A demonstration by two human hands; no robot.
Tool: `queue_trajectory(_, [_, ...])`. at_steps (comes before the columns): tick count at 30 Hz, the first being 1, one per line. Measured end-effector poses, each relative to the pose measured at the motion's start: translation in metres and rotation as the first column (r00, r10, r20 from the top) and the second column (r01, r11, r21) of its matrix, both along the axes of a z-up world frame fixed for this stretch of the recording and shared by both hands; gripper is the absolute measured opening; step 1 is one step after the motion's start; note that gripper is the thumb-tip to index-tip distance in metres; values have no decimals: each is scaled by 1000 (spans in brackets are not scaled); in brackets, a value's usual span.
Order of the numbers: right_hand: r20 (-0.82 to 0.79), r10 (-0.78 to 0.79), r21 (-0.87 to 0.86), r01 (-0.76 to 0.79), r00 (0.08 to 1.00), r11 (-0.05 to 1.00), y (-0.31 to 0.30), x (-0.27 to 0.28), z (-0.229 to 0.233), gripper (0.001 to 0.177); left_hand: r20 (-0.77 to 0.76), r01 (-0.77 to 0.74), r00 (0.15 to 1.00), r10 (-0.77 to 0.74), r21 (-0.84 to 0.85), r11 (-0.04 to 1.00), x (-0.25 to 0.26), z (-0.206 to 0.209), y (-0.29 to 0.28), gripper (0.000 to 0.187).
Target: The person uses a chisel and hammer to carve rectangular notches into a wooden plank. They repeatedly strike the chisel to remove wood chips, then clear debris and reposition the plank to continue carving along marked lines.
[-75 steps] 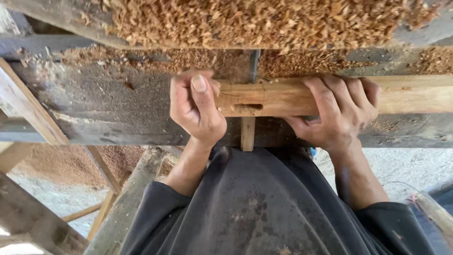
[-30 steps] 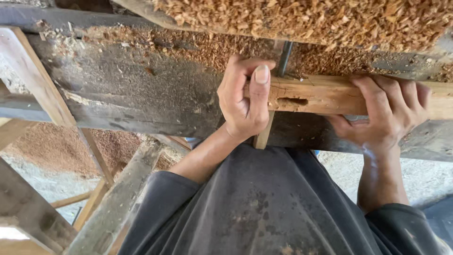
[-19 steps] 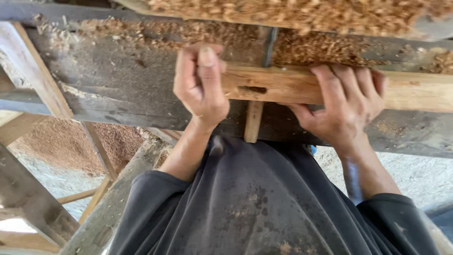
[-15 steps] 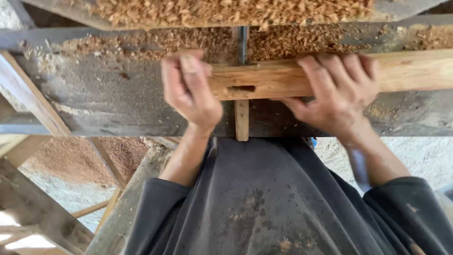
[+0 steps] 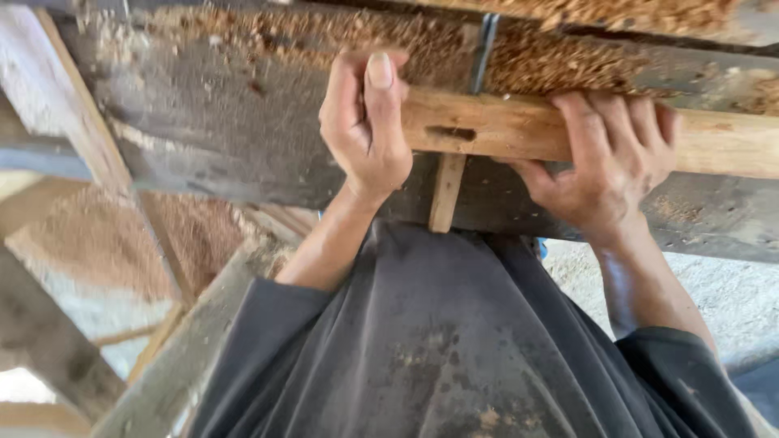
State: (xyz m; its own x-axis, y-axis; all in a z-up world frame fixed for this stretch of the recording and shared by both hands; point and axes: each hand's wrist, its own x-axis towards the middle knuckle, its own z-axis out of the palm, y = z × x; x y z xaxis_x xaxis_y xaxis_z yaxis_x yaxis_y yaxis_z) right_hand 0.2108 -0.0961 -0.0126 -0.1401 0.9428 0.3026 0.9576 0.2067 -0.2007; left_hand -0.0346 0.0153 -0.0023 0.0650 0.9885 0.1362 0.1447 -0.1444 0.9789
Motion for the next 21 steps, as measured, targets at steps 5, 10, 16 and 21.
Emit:
queue_trajectory(5, [11, 8, -48, -7, 1000, 999, 11, 19, 15, 56, -24, 38, 999, -35, 144, 989, 26, 3, -4, 20])
queue_trajectory(10, [64, 32, 69, -37, 997, 997, 7, 2, 6, 67, 66, 33, 997, -35, 29, 999, 2, 3, -2, 19])
queue_trajectory(16, [10, 2, 47, -3, 1000, 999, -2, -14, 1, 65, 48, 73, 996, -77, 79, 994, -13, -1, 0, 19])
queue_trajectory(21, [-70, -34, -20, 32, 997, 999, -18, -32, 19, 65, -147, 229, 968, -203, 195, 954, -34, 22, -17, 14])
